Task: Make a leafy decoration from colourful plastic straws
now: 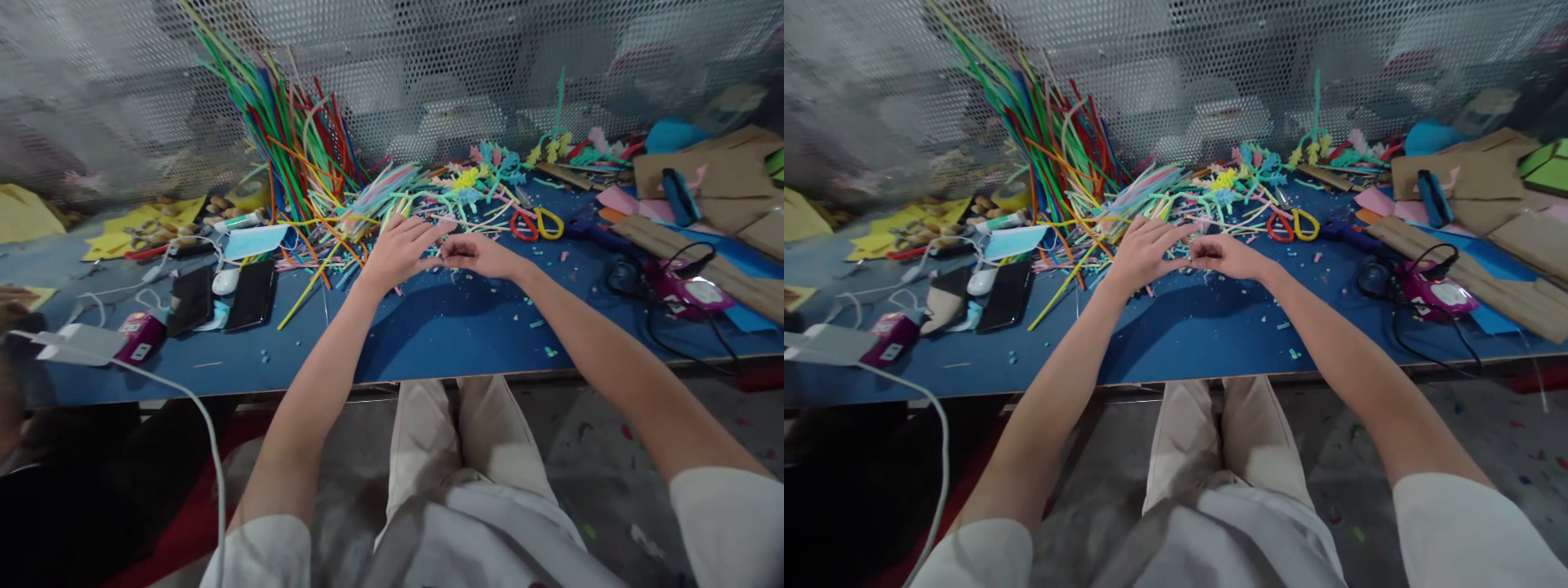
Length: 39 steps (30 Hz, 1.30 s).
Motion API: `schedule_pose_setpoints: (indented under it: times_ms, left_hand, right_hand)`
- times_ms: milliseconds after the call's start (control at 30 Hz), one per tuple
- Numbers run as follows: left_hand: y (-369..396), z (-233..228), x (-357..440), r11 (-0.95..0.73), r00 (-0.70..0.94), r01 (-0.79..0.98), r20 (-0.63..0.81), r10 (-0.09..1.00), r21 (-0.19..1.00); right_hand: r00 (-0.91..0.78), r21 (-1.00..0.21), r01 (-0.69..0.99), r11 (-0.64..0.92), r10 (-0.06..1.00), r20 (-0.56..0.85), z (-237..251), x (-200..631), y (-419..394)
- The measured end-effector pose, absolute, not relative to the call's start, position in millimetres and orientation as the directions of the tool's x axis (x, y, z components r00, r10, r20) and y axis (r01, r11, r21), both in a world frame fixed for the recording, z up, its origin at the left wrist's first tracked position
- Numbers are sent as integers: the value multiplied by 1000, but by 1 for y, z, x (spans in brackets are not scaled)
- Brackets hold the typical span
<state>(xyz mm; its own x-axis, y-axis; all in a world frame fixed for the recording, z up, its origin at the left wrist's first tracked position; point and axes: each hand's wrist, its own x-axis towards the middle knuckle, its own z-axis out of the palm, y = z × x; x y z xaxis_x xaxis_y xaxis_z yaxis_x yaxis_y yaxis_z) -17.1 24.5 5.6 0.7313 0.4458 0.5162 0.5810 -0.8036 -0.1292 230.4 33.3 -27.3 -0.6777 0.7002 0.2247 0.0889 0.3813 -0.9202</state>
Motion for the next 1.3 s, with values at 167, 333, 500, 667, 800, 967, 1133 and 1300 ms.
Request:
schedule_pose_setpoints:
  times_ms: [167, 333, 500, 667, 800, 967, 1133, 1300]
  left_hand:
    - [25, 4, -15, -822, 729, 564, 517, 449, -81]
    - [29, 3, -18, -813, 703, 581, 528, 476, -41]
    - [31, 4, -21, -800, 688, 600, 518, 509, -11]
    - [30, 4, -19, -801, 701, 598, 499, 510, -23]
    - [30, 2, -19, -804, 712, 593, 487, 506, -32]
    - [33, -2, -20, -812, 720, 581, 499, 482, -53]
    - [34, -1, -20, -808, 713, 586, 518, 473, -68]
    - [33, 0, -20, -804, 705, 593, 507, 495, -40]
  right_hand:
    - [-720, -953, 84, 292, 679, 144, -26, 233, 31]
    - [-648, -930, 153, 334, 744, 161, -26, 234, 32]
    - [-566, -891, 201, 406, 791, 232, -26, 233, 32]
    - [-553, -860, 238, 452, 790, 263, -27, 229, 29]
    - [-546, -829, 277, 486, 789, 280, -29, 229, 29]
    - [-538, -805, 321, 498, 796, 278, -28, 228, 29]
    - [-549, -819, 319, 477, 797, 250, -27, 226, 28]
    - [-534, -802, 326, 501, 797, 281, -24, 229, 28]
